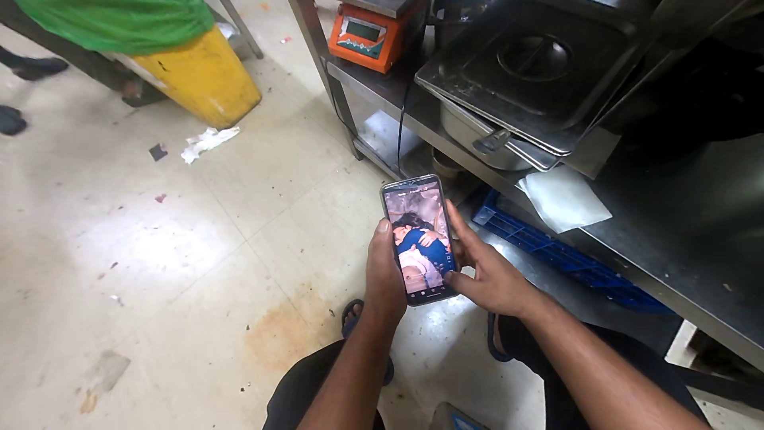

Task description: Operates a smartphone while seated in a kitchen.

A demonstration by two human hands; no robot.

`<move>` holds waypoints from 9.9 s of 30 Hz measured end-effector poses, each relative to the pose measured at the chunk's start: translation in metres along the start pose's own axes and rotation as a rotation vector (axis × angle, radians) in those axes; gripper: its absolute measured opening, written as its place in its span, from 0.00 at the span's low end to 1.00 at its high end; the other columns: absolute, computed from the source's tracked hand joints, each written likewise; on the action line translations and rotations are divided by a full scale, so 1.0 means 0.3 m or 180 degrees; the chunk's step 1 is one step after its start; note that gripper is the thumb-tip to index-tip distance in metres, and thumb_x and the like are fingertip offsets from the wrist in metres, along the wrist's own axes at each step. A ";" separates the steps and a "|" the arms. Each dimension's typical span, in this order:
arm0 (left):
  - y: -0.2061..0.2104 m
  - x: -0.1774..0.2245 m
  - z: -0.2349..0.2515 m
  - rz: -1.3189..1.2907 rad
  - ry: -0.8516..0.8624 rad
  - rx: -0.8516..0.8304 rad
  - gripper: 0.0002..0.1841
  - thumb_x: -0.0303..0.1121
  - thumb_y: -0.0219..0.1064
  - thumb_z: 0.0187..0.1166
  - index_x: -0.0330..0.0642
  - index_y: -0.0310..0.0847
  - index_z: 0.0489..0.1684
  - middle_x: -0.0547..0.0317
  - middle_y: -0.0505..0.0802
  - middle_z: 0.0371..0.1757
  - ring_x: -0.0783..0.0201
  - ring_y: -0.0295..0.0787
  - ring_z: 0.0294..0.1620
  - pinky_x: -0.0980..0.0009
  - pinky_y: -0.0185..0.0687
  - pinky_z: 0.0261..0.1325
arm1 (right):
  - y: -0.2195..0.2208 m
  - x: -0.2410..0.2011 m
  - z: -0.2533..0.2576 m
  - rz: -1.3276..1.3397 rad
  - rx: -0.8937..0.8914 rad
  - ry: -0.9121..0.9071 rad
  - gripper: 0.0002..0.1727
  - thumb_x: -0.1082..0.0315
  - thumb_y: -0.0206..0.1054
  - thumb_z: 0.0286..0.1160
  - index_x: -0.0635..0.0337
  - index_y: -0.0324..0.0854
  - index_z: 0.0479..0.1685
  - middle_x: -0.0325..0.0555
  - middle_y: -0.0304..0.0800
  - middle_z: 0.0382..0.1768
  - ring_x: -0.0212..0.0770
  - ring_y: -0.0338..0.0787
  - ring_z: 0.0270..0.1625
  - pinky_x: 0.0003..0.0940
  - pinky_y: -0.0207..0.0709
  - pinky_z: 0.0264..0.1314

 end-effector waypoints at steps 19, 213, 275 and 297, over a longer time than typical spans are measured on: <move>0.001 -0.006 0.004 -0.0012 -0.0016 0.0044 0.33 0.64 0.32 0.88 0.58 0.75 0.72 0.65 0.91 0.59 0.69 0.90 0.56 0.64 0.89 0.57 | 0.000 0.005 0.001 0.0049 -0.0009 -0.0012 0.57 0.74 0.66 0.65 0.47 0.32 0.97 0.39 0.92 0.52 0.28 0.91 0.40 0.28 0.88 0.45; 0.019 -0.021 0.003 0.0125 -0.0161 -0.0157 0.36 0.68 0.34 0.86 0.57 0.73 0.77 0.64 0.90 0.62 0.69 0.89 0.58 0.64 0.88 0.58 | -0.021 0.010 -0.002 0.0081 0.0840 0.0065 0.30 0.62 0.48 0.91 0.48 0.57 0.93 0.40 0.94 0.44 0.31 0.93 0.41 0.32 0.89 0.44; 0.011 -0.030 0.004 -0.0058 -0.0209 -0.0140 0.35 0.69 0.36 0.85 0.59 0.75 0.74 0.64 0.92 0.59 0.68 0.92 0.53 0.64 0.90 0.53 | -0.017 0.013 -0.003 0.0084 0.0597 -0.0151 0.39 0.39 0.38 0.90 0.50 0.52 0.95 0.38 0.91 0.61 0.28 0.92 0.56 0.33 0.88 0.58; 0.010 -0.032 0.007 0.0000 -0.0216 -0.0071 0.34 0.65 0.33 0.88 0.55 0.76 0.71 0.64 0.93 0.55 0.69 0.93 0.51 0.65 0.91 0.52 | -0.017 0.009 -0.005 0.0139 0.0592 -0.0270 0.46 0.31 0.37 0.86 0.55 0.51 0.94 0.38 0.90 0.65 0.27 0.91 0.58 0.31 0.88 0.60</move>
Point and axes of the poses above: each hand's wrist, its own z-axis towards the middle knuckle, its own y-axis out of the palm, x = y × z, the point moved 5 cm from there along z, towards the middle knuckle
